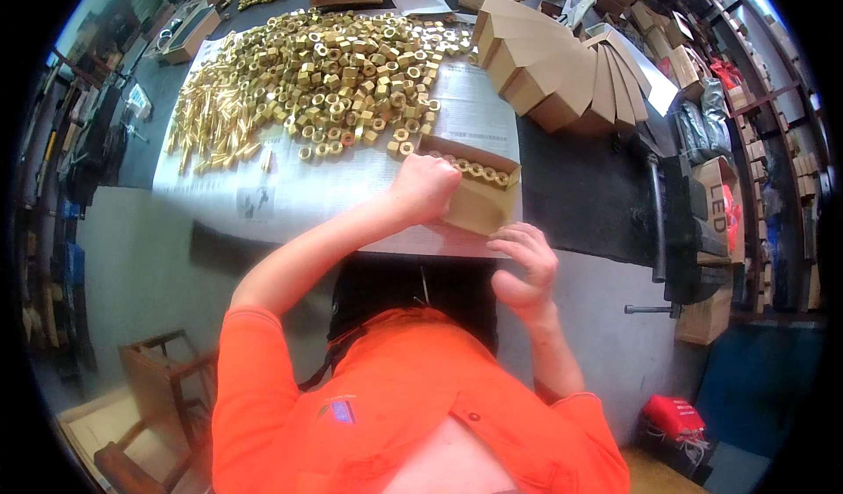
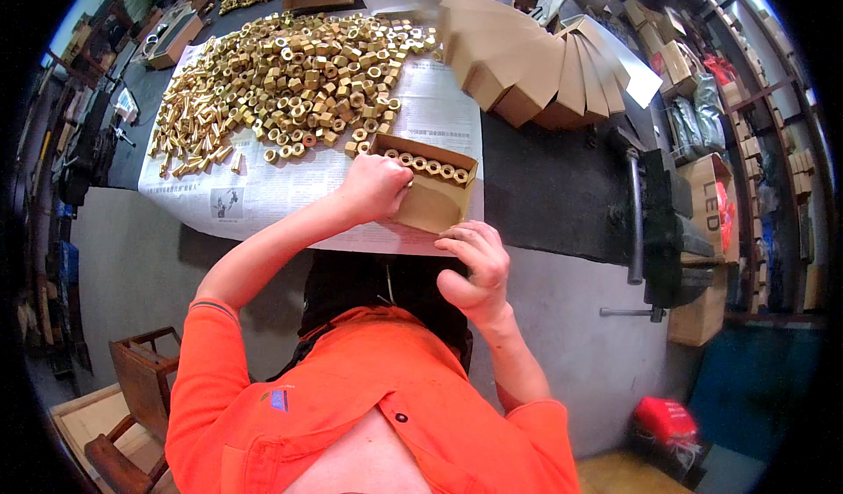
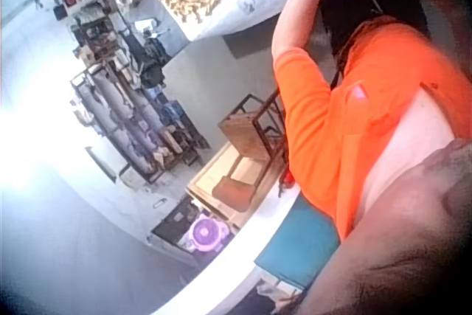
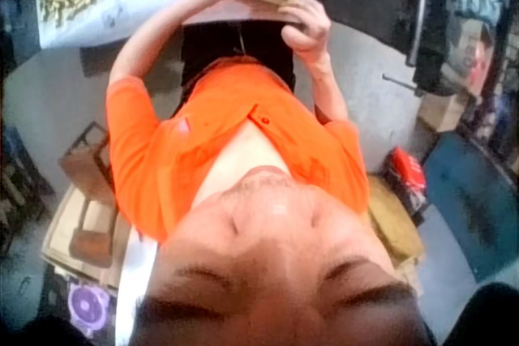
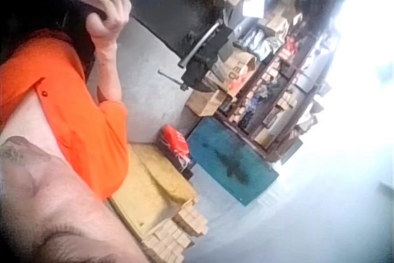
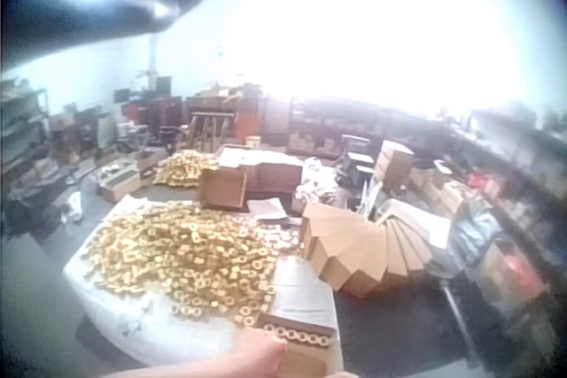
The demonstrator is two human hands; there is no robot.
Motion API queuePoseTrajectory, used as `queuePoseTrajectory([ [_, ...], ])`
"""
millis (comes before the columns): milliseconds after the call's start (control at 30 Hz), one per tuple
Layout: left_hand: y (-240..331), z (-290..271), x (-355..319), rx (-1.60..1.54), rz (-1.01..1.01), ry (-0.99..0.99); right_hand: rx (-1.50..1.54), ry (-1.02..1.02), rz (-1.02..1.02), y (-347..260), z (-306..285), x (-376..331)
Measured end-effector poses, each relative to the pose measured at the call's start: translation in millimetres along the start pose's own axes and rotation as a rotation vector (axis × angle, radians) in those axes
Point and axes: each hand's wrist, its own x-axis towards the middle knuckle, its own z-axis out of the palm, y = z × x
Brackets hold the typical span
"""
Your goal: The person retrieves a small cardboard box and places it on a table covered with brass fittings. They then pick up individual brass nuts and place them one by one into the box.
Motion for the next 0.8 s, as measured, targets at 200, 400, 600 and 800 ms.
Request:
queuePoseTrajectory([
  [200, 1.2, -2.7, 6.7, 0.037, -0.011, -0.031, 0.027, -0.009, 0.023, 0.3, 0.4, 0.5],
  [400, 2.4, -4.5, 7.4, 0.095, -0.018, -0.057, 0.011, -0.018, 0.015, 0.5, 2.6, -0.4],
  [600, -7.0, -19.1, 1.6, -0.035, -0.018, 0.119, 0.01, -0.014, 0.016, 3.4, 2.8, -1.2],
  [800, -56.6, -42.9, -26.4, -0.039, -0.467, 0.158, 0.011, -0.016, 0.035, 2.6, 0.3, -2.3],
])
